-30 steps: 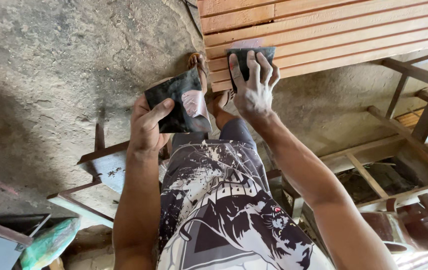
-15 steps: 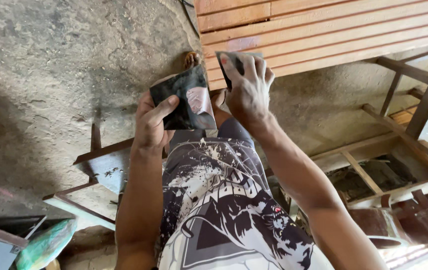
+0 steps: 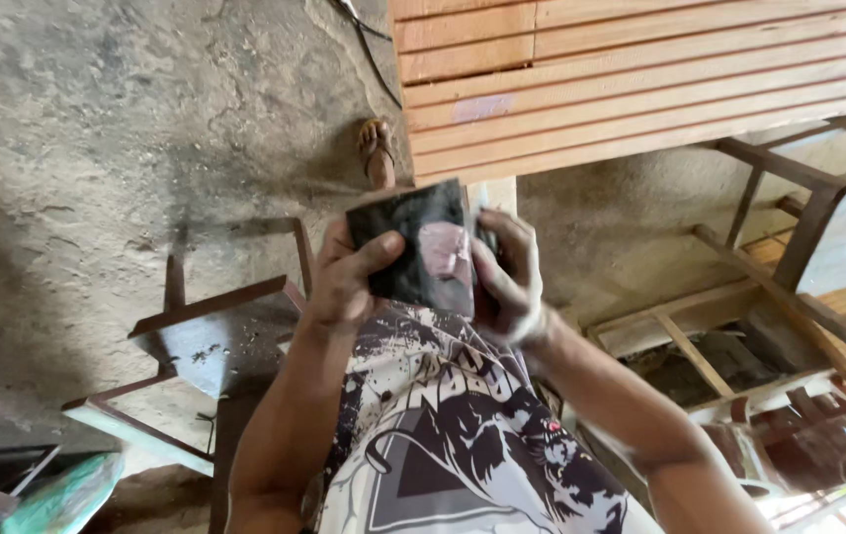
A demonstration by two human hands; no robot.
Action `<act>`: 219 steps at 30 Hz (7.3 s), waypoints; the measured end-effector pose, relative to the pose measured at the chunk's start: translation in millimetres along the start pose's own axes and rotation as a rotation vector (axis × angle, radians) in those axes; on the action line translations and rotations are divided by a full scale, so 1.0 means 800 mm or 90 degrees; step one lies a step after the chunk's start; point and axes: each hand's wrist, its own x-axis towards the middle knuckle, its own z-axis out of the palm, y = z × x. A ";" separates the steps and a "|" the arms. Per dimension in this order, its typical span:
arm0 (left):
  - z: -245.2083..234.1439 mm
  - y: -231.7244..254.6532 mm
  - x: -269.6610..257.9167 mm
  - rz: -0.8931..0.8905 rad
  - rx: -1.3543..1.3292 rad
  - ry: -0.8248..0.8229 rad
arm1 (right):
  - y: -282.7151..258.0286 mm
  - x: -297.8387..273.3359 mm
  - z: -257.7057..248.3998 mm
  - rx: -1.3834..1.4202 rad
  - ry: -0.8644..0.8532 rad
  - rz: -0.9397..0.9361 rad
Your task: The person sands a wooden slatted surface using a sanding block held in the right hand. They move the block back and forth along the wood grain, smoothing the surface.
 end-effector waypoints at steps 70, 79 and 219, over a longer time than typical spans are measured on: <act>-0.075 0.033 -0.089 0.121 -0.027 0.119 | 0.124 0.069 -0.014 -0.455 -0.441 0.232; -0.058 0.034 -0.074 0.123 -0.004 0.113 | 0.150 -0.011 0.065 -0.436 -0.161 0.132; 0.091 -0.089 0.160 -0.111 0.170 0.045 | 0.287 -0.080 -0.230 -0.459 -0.200 0.144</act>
